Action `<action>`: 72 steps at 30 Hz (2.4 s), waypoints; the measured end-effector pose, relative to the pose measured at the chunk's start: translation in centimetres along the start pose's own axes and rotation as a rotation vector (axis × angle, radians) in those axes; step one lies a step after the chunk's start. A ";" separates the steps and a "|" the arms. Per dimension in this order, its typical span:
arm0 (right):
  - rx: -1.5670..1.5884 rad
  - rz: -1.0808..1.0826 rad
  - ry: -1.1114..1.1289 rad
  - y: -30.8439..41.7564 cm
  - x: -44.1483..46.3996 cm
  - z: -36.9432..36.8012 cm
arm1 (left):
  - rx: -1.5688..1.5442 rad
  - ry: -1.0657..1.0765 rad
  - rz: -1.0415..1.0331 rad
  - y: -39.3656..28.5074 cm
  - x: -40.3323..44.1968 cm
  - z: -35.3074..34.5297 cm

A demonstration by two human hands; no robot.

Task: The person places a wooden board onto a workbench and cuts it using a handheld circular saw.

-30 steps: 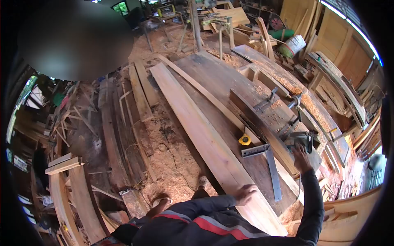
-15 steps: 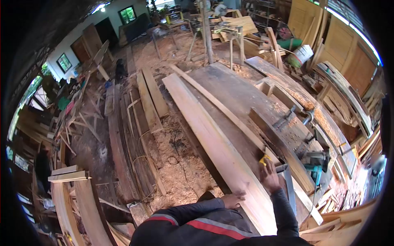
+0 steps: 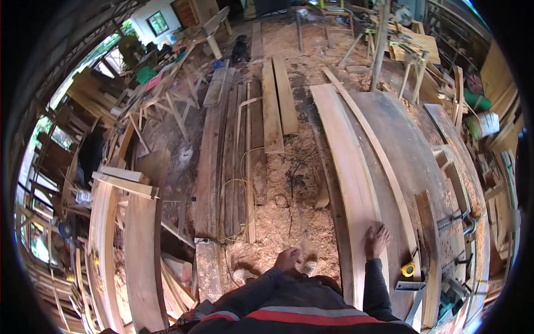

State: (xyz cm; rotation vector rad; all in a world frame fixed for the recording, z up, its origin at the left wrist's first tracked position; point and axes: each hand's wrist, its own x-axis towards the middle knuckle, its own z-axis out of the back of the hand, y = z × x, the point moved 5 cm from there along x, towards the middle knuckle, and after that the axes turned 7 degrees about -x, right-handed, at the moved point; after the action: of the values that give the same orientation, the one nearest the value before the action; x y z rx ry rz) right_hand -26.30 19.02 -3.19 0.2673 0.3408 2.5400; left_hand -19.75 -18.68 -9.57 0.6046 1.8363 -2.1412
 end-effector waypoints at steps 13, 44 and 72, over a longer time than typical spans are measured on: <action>0.010 -0.195 -0.010 -0.3 0.1 -1.0 | -0.134 0.323 0.107 -0.9 3.8 -3.0; -0.026 -0.658 -0.335 14.8 6.3 -5.4 | 0.038 0.732 0.109 -16.9 40.5 0.3; 0.098 -0.114 0.344 46.0 14.0 -10.4 | 0.229 0.756 0.005 -22.6 54.8 16.4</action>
State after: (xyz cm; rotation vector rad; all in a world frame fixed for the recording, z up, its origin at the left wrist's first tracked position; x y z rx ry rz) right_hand -63.63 -12.53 2.24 -0.1524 0.5944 2.4546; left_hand -80.58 -26.87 -13.44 1.6495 1.8854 -2.3191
